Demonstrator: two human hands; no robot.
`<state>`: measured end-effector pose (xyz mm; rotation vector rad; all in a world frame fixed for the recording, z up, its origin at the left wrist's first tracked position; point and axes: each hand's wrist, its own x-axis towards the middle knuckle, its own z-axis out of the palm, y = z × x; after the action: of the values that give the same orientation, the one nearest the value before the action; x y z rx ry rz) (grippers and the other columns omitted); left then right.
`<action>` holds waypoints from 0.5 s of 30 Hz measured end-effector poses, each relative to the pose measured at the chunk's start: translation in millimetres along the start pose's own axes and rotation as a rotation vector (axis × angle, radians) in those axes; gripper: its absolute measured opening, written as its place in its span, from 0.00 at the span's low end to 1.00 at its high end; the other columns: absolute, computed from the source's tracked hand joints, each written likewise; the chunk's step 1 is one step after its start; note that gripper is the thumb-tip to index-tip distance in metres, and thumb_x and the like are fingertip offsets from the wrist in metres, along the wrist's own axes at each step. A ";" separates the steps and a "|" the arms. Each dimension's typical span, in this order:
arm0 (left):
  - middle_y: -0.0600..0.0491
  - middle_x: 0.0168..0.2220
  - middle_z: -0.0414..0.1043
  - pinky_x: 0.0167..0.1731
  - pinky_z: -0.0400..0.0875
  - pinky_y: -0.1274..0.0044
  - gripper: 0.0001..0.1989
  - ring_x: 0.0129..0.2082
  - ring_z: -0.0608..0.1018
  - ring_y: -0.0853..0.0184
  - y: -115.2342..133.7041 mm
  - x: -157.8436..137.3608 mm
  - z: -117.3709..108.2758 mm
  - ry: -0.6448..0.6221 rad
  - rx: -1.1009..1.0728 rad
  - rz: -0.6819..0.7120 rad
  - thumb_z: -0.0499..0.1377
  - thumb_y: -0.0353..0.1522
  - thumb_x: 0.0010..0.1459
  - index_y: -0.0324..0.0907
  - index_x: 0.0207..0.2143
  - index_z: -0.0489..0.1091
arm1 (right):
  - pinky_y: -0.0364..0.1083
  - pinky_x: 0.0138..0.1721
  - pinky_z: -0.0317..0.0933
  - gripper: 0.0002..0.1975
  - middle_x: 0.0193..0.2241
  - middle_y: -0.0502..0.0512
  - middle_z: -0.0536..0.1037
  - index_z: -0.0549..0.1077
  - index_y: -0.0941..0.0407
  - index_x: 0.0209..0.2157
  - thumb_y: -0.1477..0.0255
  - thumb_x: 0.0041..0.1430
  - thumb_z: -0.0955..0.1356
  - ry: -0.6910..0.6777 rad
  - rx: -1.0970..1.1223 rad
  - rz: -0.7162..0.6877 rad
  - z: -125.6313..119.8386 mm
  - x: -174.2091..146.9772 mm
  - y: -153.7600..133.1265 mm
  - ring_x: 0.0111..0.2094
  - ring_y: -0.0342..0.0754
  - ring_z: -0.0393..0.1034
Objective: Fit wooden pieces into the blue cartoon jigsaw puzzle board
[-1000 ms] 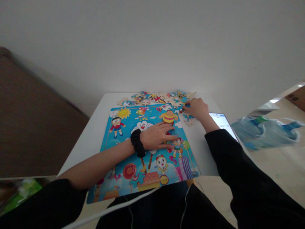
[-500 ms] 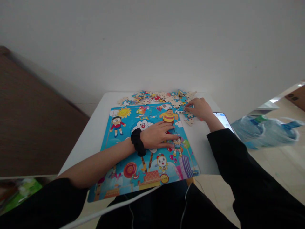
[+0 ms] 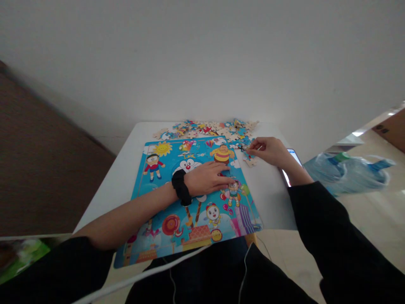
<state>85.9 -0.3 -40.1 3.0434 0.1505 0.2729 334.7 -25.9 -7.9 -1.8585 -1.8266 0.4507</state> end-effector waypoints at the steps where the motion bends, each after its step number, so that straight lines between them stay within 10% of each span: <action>1: 0.42 0.52 0.62 0.48 0.64 0.64 0.16 0.51 0.67 0.57 0.0 0.1 0.0 -0.006 -0.003 -0.005 0.47 0.36 0.64 0.47 0.52 0.65 | 0.44 0.26 0.59 0.12 0.23 0.52 0.74 0.73 0.57 0.27 0.61 0.47 0.69 -0.008 0.095 -0.021 -0.4 -7.0 -1.6 0.24 0.43 0.67; 5: 0.42 0.53 0.62 0.47 0.65 0.64 0.16 0.51 0.67 0.57 -0.3 0.5 0.0 -0.028 -0.007 -0.023 0.50 0.29 0.61 0.47 0.52 0.65 | 0.42 0.21 0.59 0.20 0.23 0.50 0.74 0.69 0.56 0.43 0.61 0.50 0.68 -0.090 0.412 -0.042 5.1 -43.6 -14.9 0.22 0.42 0.66; 15: 0.46 0.53 0.62 0.48 0.63 0.65 0.16 0.51 0.67 0.58 -8.4 1.1 6.0 -0.037 -0.095 -0.077 0.49 0.27 0.61 0.49 0.49 0.67 | 0.41 0.23 0.61 0.09 0.32 0.51 0.79 0.75 0.53 0.36 0.66 0.53 0.68 -0.192 0.395 -0.004 44.1 -109.0 -39.9 0.30 0.44 0.72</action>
<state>87.3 7.7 -46.6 2.9385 0.2445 0.2112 271.8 -129.9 -33.4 -1.5830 -1.7059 0.9428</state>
